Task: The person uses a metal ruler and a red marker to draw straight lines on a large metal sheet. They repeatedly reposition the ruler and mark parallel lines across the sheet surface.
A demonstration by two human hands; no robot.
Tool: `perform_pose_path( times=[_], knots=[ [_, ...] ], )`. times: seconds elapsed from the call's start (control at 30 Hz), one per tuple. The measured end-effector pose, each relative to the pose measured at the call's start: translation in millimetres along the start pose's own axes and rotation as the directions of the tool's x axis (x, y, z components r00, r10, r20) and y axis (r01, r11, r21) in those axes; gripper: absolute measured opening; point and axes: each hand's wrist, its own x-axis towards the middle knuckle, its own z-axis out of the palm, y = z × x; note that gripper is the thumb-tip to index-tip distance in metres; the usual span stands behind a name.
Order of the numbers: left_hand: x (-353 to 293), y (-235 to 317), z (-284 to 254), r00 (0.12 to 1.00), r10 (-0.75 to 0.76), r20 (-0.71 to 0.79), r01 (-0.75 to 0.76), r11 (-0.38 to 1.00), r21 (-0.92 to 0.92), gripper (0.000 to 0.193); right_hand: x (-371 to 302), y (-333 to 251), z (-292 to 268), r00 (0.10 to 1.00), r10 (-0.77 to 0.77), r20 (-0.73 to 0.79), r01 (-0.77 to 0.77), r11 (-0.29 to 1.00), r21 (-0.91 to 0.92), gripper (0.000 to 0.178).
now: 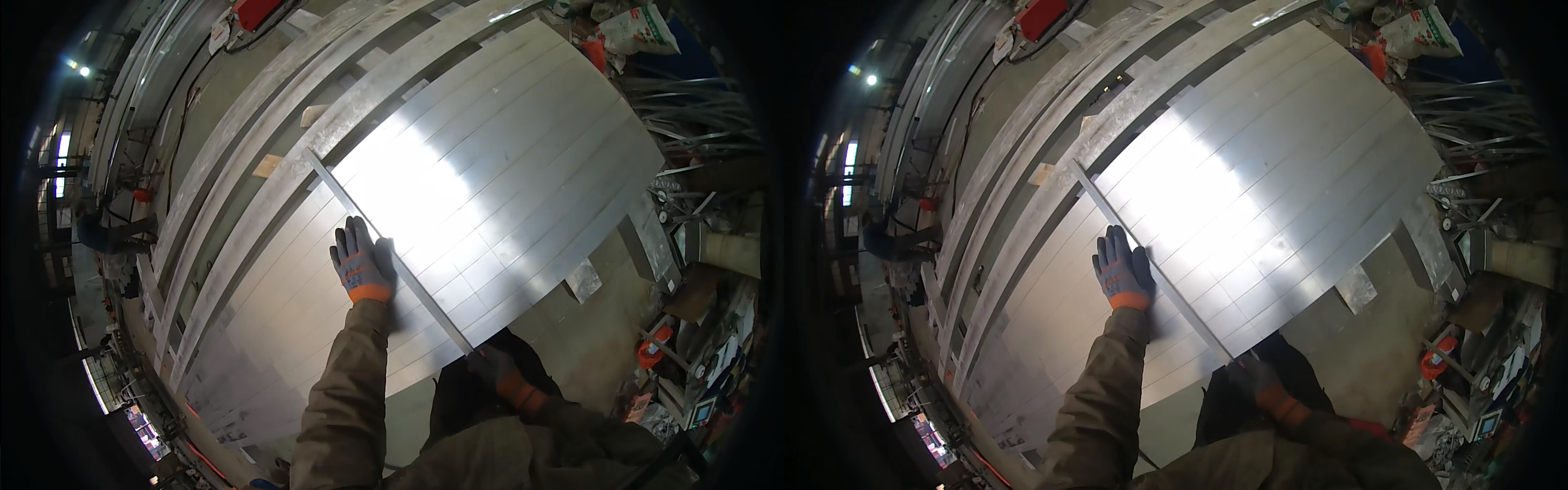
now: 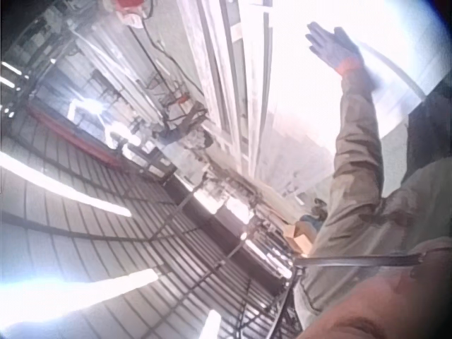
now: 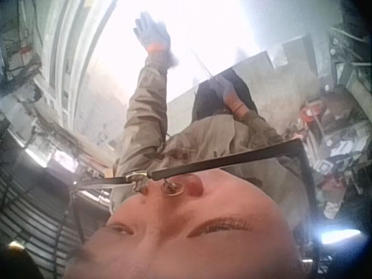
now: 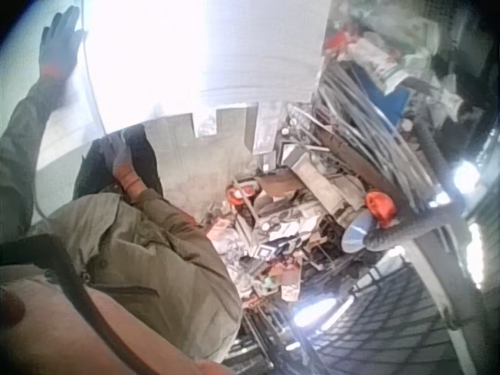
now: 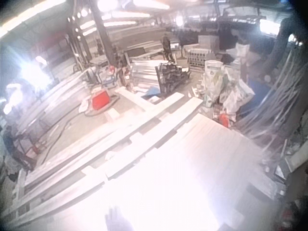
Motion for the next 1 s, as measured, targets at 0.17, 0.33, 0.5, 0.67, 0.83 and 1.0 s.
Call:
perform_pose_path(
  times=[0.17, 0.33, 0.5, 0.67, 0.83, 1.0],
  knots=[
    [1, -4, 3, 0.998, -0.011, 0.058, 0.011, 1.000, 0.014, 0.078, -1, 13, 5, 0.999, -0.041, -0.020, 0.040, 0.999, -0.022, 0.037],
    [0, -5, 5, 0.998, -0.014, 0.060, 0.013, 1.000, 0.023, 0.078, 2, 29, 7, 0.999, -0.017, -0.028, 0.017, 1.000, -0.020, 0.038],
    [0, -6, 6, 0.998, -0.017, 0.067, 0.015, 0.999, 0.028, 0.078, 1, 34, 7, 0.998, -0.053, -0.029, 0.053, 0.999, 0.006, 0.038],
    [0, -6, 6, 0.998, -0.013, 0.069, 0.011, 0.999, 0.033, 0.078, 3, 37, 10, 0.998, -0.042, -0.048, 0.041, 0.999, -0.021, 0.036],
    [-1, -7, 7, 0.998, -0.006, 0.059, 0.004, 1.000, 0.030, 0.078, 1, 34, 8, 0.998, -0.035, -0.043, 0.033, 0.998, -0.059, 0.037],
    [-1, -8, 8, 0.999, 0.002, 0.039, -0.003, 1.000, 0.023, 0.078, -1, 27, 4, 0.999, -0.035, 0.018, 0.035, 0.999, -0.022, 0.021]
  ],
)
